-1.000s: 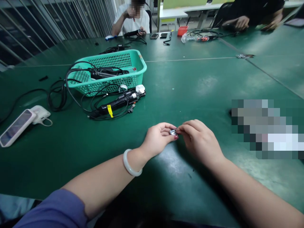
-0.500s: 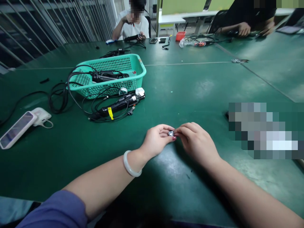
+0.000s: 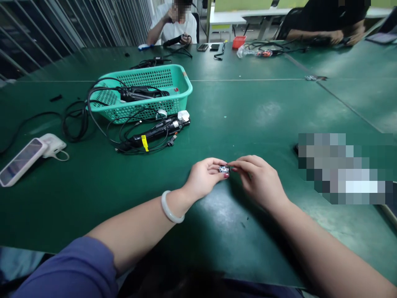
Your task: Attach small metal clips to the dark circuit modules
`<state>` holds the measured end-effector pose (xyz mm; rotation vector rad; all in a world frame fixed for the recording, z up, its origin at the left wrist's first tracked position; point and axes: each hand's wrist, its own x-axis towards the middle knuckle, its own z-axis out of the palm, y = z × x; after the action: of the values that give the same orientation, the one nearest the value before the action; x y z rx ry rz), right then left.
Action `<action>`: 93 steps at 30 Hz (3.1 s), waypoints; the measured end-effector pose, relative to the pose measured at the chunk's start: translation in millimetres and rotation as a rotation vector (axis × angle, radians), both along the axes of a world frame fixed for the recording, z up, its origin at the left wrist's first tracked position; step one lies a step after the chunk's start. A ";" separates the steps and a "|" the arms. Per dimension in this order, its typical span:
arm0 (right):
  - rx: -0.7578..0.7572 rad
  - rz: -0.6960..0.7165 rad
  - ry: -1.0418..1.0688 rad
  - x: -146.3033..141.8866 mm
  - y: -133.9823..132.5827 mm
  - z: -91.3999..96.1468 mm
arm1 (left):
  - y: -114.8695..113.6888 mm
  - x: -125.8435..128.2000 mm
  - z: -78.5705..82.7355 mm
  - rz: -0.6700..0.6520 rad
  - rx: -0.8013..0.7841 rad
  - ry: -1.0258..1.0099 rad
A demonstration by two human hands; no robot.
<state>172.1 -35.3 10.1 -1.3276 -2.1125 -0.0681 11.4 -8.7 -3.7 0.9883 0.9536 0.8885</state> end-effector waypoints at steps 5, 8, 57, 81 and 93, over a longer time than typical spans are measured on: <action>-0.097 -0.010 0.055 5.9 0.5 -2.7 | 1.3 0.0 0.1 0.009 -0.018 -0.033; -0.122 -0.005 0.062 4.8 1.5 -4.5 | 2.2 -0.5 -0.3 -0.002 -0.003 -0.033; -0.282 -0.005 0.353 10.5 17.1 -23.0 | -26.4 -136.6 14.9 0.158 0.582 1.279; -0.404 -0.144 0.341 24.4 19.2 -21.2 | -1.7 19.4 18.4 0.070 0.385 0.114; -0.678 -0.019 0.571 44.8 20.3 -4.6 | 0.5 3.7 -1.7 -0.040 0.177 0.023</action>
<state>216.9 -15.0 5.5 -1.4928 -1.6669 0.9778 15.1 -8.2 -5.4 1.1666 0.8830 0.9417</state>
